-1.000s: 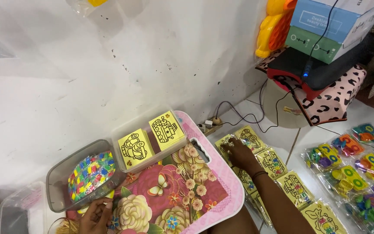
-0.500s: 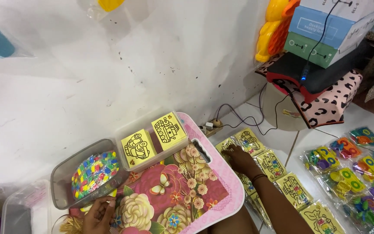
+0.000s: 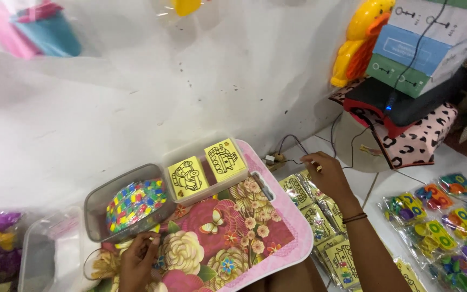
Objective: The person sits on the floor and packs small colorful puzzle pieces into clear plastic bags along with a yellow puzzle card. They seal each bag and place it on the floor beside them, repeating the process with multiple sets.
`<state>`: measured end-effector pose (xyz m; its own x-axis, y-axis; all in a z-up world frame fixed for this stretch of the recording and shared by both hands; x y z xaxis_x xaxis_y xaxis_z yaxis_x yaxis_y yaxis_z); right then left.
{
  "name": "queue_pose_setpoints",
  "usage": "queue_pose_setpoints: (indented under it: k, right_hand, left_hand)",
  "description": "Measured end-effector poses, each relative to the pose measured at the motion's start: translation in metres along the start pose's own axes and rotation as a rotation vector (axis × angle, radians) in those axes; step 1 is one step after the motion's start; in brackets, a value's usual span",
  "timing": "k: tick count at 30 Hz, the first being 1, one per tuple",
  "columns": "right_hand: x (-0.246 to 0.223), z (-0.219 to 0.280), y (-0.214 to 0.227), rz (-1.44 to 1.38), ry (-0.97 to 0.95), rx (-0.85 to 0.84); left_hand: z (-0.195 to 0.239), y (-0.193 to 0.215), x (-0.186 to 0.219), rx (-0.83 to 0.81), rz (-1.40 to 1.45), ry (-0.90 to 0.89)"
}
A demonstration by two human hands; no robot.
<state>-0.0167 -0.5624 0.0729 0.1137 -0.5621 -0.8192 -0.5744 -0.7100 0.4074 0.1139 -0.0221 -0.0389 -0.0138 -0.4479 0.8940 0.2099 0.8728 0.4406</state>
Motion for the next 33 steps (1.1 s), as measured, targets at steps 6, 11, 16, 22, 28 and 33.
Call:
queue_pose_setpoints:
  k: [6, 11, 16, 22, 28, 33]
  right_hand:
    - [-0.094, 0.019, -0.076, 0.226, 0.007, -0.334]
    - [-0.126, 0.084, -0.197, 0.232, 0.261, -0.694]
    - [-0.183, 0.146, -0.278, 0.238, 0.647, -0.777]
    - [-0.148, 0.17, -0.336, 0.339, 0.333, -0.721]
    - [-0.154, 0.17, -0.335, 0.493, 0.345, -0.656]
    - [-0.15, 0.169, -0.334, 0.538, 0.371, -0.595]
  left_hand:
    - [0.013, 0.0, 0.032, 0.002, 0.037, -0.057]
    - [0.017, 0.007, 0.051, 0.026, -0.078, -0.087]
    - [0.029, 0.016, 0.072, 0.04, -0.195, -0.152]
    - [0.028, 0.017, 0.07, 0.041, -0.182, -0.235]
    - [0.04, 0.023, 0.088, 0.081, -0.184, -0.387]
    - [0.067, 0.01, 0.12, -0.028, -0.423, -0.581]
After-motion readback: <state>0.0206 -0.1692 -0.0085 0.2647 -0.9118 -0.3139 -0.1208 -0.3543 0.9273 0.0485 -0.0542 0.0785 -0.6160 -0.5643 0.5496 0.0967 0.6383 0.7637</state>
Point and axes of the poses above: each hand's wrist, its own z-axis away from the middle knuckle, its own y-axis out of the back of the hand, x = y × z, the point moved 10 cm from there along -z, towards the middle knuckle, and after that the axes turned 13 degrees about -z, right-handed, at the moved point
